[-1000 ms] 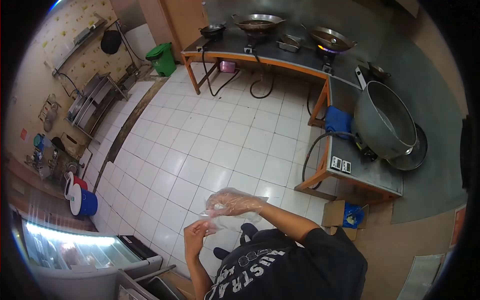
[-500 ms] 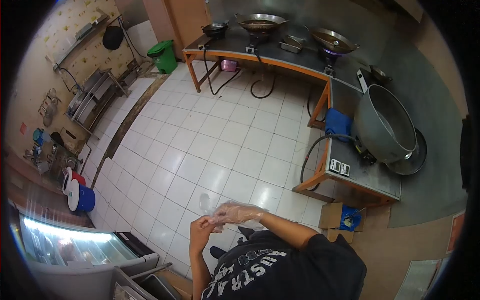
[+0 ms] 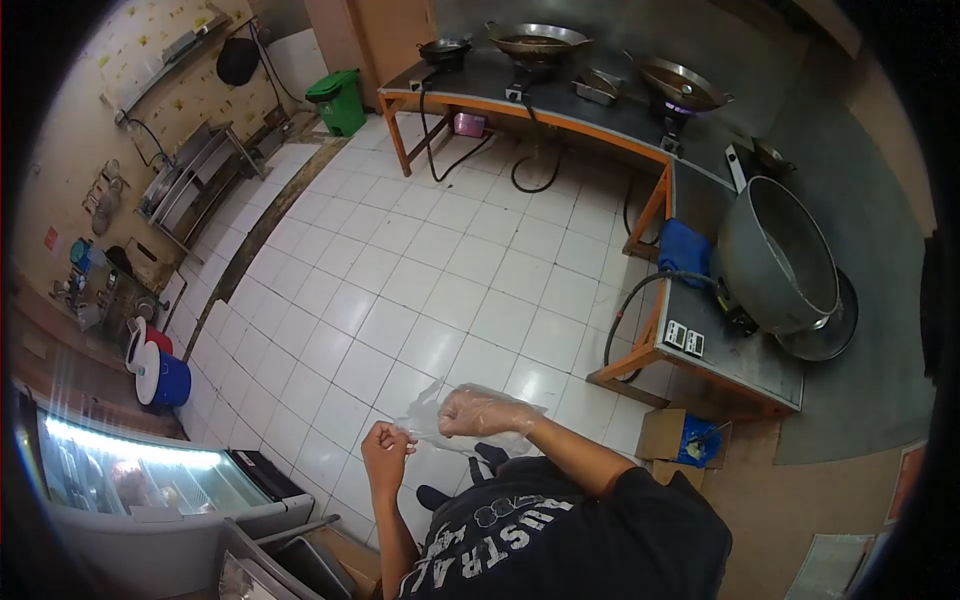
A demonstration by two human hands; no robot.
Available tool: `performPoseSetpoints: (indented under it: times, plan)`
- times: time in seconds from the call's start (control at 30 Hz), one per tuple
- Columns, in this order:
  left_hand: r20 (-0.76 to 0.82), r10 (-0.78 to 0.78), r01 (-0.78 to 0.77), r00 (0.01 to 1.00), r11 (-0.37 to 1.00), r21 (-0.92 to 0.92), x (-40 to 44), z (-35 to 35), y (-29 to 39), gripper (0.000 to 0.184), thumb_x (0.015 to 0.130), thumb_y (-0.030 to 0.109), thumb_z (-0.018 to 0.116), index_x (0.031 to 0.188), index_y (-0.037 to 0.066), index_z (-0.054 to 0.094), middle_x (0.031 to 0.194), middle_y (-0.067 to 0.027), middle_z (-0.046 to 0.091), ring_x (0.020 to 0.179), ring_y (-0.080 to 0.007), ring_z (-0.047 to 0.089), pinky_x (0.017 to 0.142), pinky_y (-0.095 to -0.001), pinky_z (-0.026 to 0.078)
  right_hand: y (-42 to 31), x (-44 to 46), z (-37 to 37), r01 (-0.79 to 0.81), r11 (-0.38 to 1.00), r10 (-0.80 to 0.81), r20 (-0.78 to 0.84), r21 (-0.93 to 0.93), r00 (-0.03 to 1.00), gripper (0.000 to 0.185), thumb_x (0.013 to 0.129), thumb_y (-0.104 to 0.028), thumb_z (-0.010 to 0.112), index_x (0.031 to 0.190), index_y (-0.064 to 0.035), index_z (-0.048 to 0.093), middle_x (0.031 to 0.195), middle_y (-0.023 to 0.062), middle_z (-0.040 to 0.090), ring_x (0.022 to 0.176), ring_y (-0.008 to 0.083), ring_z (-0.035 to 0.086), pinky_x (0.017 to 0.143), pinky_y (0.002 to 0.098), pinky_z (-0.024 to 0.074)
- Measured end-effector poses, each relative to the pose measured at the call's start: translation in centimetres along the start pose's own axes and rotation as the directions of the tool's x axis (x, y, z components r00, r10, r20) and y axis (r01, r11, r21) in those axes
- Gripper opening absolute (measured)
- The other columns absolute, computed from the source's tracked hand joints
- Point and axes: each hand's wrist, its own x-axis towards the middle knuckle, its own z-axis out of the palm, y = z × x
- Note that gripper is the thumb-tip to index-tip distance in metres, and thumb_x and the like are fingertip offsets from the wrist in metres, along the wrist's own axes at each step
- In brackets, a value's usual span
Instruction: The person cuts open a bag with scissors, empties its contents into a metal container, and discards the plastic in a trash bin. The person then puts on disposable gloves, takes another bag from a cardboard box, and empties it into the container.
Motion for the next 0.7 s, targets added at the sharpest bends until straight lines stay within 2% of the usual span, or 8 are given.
performPoseSetpoints:
  times: [0.07,0.2,0.27,0.3,0.37,0.4,0.57,0.7]
  plan:
    - [-0.095,0.029,-0.034,0.995,0.998,-0.051,0.4,0.2,-0.8,0.003,0.088,-0.001,0.057,0.088,0.001,0.055,0.07,-0.0051,0.059,0.059,-0.0144,0.063,0.056,-0.0278,0.055,-0.6,0.2,0.4,-0.005,1.0,0.005,-0.01,-0.015,1.0,0.033,0.082,-0.024,0.059,0.067,0.0036,0.048,0.056,0.0115,0.042,0.055,0.0199,0.044,0.056,0.0389,0.0392]
    - [-0.16,-0.033,0.056,0.987,0.989,0.138,0.4,-0.3,-1.7,0.01,0.082,-0.003,0.057,0.091,0.001,0.053,0.078,-0.009,0.059,0.068,-0.0179,0.061,0.058,-0.0293,0.054,0.1,0.7,1.1,0.052,0.986,-0.078,-0.167,-0.155,0.983,0.033,0.083,-0.025,0.057,0.069,0.0047,0.05,0.057,0.018,0.045,0.054,0.0278,0.044,0.058,0.0425,0.0407]
    - [-0.198,0.459,-0.252,0.866,0.743,0.62,-1.2,1.1,1.9,0.02,0.076,-0.004,0.056,0.096,0.0,0.055,0.094,-0.0154,0.058,0.088,-0.0249,0.06,0.066,-0.0329,0.053,-1.2,0.4,0.6,-0.059,0.976,-0.001,-0.276,-0.21,0.961,0.033,0.083,-0.025,0.056,0.07,0.0052,0.051,0.061,0.0227,0.047,0.055,0.0323,0.044,0.059,0.0451,0.0408]
    - [-0.2,0.457,-0.249,0.867,0.743,0.621,-1.8,1.3,3.8,0.02,0.076,-0.004,0.056,0.096,0.0,0.055,0.094,-0.0154,0.058,0.088,-0.0249,0.06,0.066,-0.0329,0.053,-0.6,0.6,0.7,-0.058,0.976,-0.001,-0.273,-0.208,0.962,0.033,0.083,-0.025,0.056,0.07,0.0052,0.051,0.061,0.0227,0.047,0.055,0.0323,0.044,0.059,0.0451,0.0408]
    - [0.018,0.7,-0.483,0.714,0.474,0.736,-3.2,1.9,7.5,0.029,0.074,-0.004,0.055,0.103,0.0,0.058,0.109,-0.0174,0.054,0.105,-0.0309,0.055,0.078,-0.0364,0.051,0.9,1.0,1.0,0.095,0.952,-0.202,-0.363,-0.29,0.91,0.042,0.086,-0.034,0.053,0.071,0.0049,0.052,0.061,0.0245,0.049,0.057,0.0383,0.05,0.062,0.0467,0.0448]
    - [0.016,0.702,-0.565,0.712,0.559,0.608,-4.0,2.4,8.5,0.035,0.073,-0.009,0.048,0.106,-0.002,0.058,0.102,-0.0169,0.059,0.101,-0.0353,0.058,0.09,-0.0383,0.048,0.6,0.8,0.8,0.094,0.953,-0.199,-0.359,-0.289,0.912,0.042,0.086,-0.034,0.053,0.071,0.0049,0.052,0.061,0.0245,0.049,0.057,0.0383,0.05,0.062,0.0467,0.0448]
    - [0.181,0.51,-0.534,0.841,0.731,0.424,-3.1,3.8,6.9,0.032,0.082,-0.013,0.044,0.109,-0.003,0.059,0.103,-0.0241,0.064,0.099,-0.0388,0.064,0.084,-0.0398,0.05,-1.5,0.6,-0.3,0.114,0.993,-0.118,-0.116,-0.044,0.986,0.043,0.089,-0.035,0.051,0.073,0.0036,0.048,0.062,0.0197,0.045,0.059,0.0306,0.043,0.062,0.0435,0.0398]
    - [0.21,0.218,-0.288,0.953,0.867,0.408,-0.8,3.3,4.7,0.021,0.088,-0.002,0.059,0.109,-0.002,0.06,0.093,-0.0232,0.068,0.096,-0.0396,0.066,0.084,-0.0417,0.051,-0.4,0.5,0.1,0.241,0.971,-0.24,-0.151,-0.013,0.959,0.038,0.091,-0.031,0.056,0.075,0.0034,0.052,0.064,0.0183,0.048,0.061,0.0268,0.049,0.064,0.0413,0.043]
